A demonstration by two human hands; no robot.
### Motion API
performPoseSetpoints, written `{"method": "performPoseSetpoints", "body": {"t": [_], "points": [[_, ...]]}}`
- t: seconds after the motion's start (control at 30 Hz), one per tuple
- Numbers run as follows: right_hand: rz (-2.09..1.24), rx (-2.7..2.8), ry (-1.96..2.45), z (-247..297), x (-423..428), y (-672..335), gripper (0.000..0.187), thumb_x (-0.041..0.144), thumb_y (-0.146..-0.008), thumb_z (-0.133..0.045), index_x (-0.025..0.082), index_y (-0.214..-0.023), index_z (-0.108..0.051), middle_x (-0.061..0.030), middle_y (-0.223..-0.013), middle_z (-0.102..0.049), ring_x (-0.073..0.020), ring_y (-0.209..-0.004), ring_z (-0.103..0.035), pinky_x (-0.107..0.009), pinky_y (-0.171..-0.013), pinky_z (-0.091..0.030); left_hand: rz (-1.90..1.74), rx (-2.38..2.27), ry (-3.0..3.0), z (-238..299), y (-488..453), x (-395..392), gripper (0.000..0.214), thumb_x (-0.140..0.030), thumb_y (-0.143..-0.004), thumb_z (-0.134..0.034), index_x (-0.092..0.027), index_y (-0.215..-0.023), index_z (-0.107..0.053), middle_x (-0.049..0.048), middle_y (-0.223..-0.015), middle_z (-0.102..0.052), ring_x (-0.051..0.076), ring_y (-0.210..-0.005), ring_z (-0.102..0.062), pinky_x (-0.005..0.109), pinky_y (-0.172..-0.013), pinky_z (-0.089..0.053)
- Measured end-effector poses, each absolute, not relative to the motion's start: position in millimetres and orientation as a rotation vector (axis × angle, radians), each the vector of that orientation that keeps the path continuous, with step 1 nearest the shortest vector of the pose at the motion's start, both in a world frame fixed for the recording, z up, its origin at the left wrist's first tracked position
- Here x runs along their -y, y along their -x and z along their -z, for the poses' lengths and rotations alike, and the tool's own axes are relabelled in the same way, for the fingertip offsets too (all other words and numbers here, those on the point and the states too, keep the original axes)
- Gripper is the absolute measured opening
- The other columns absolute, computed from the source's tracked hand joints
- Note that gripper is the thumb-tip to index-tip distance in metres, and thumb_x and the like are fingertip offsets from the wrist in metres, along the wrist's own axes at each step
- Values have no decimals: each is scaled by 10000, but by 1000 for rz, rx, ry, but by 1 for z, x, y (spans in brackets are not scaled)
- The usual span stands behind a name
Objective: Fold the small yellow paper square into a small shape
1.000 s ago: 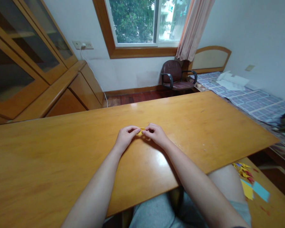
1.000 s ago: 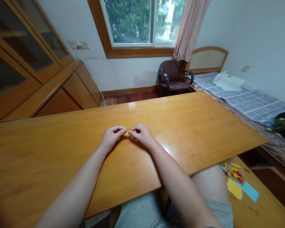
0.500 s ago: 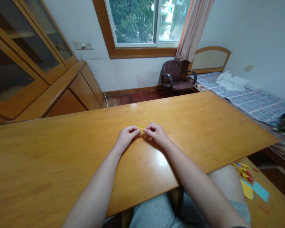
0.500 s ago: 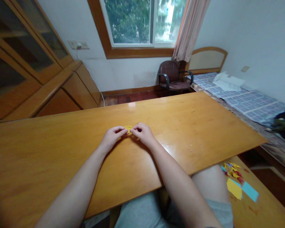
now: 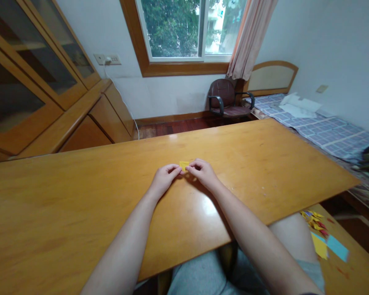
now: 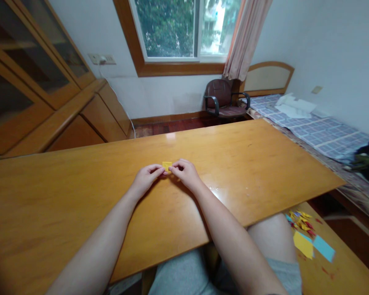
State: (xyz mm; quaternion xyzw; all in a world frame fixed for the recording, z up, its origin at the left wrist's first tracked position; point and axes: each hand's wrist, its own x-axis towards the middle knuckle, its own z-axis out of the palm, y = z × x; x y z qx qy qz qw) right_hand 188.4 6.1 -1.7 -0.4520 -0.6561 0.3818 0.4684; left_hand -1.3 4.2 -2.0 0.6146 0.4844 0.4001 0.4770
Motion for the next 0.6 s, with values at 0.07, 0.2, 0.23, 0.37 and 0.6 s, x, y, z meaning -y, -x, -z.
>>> {"method": "performPoseSetpoints", "body": {"t": [0.07,0.2,0.23,0.37,0.6], "points": [[-936,1609,1103,3,-7,-188,146,299,-793,-680,176,-719,-652,18,-698,-546,-124,-664,-514,-254,-642,-400,-961,-1178,-1527,1,1,-3,311,-459,-788,-652,-159,-822,-725,68,-817,-753,190,-748,-677,291,-741,-517],[-956,1620,1099,4,-7,-188,149,328,-803,-678,179,-796,-679,11,-746,-573,-123,-685,-530,-251,-645,-409,-889,-1172,-1610,-4,1,0,291,-441,-801,-632,-164,-799,-722,63,-773,-743,191,-733,-670,285,-721,-509],[-954,1635,1100,4,-7,-188,156,332,-813,-672,178,-788,-687,6,-747,-583,-126,-697,-538,-253,-652,-411,-866,-1172,-1644,-5,0,1,289,-434,-811,-621,-165,-788,-723,63,-769,-742,191,-735,-667,285,-722,-505],[-937,1678,1094,0,-6,-188,170,315,-833,-661,177,-742,-699,-3,-730,-598,-131,-714,-555,-260,-676,-416,-834,-1162,-1716,-6,0,3,273,-401,-834,-592,-167,-782,-725,59,-759,-739,186,-734,-660,277,-719,-492],[-955,1660,1081,-1,-6,-188,172,294,-838,-646,175,-720,-683,4,-713,-590,-131,-705,-558,-266,-690,-425,-894,-1163,-1621,-3,1,1,240,-390,-801,-616,-170,-758,-703,45,-717,-727,181,-681,-650,268,-676,-490]]}}
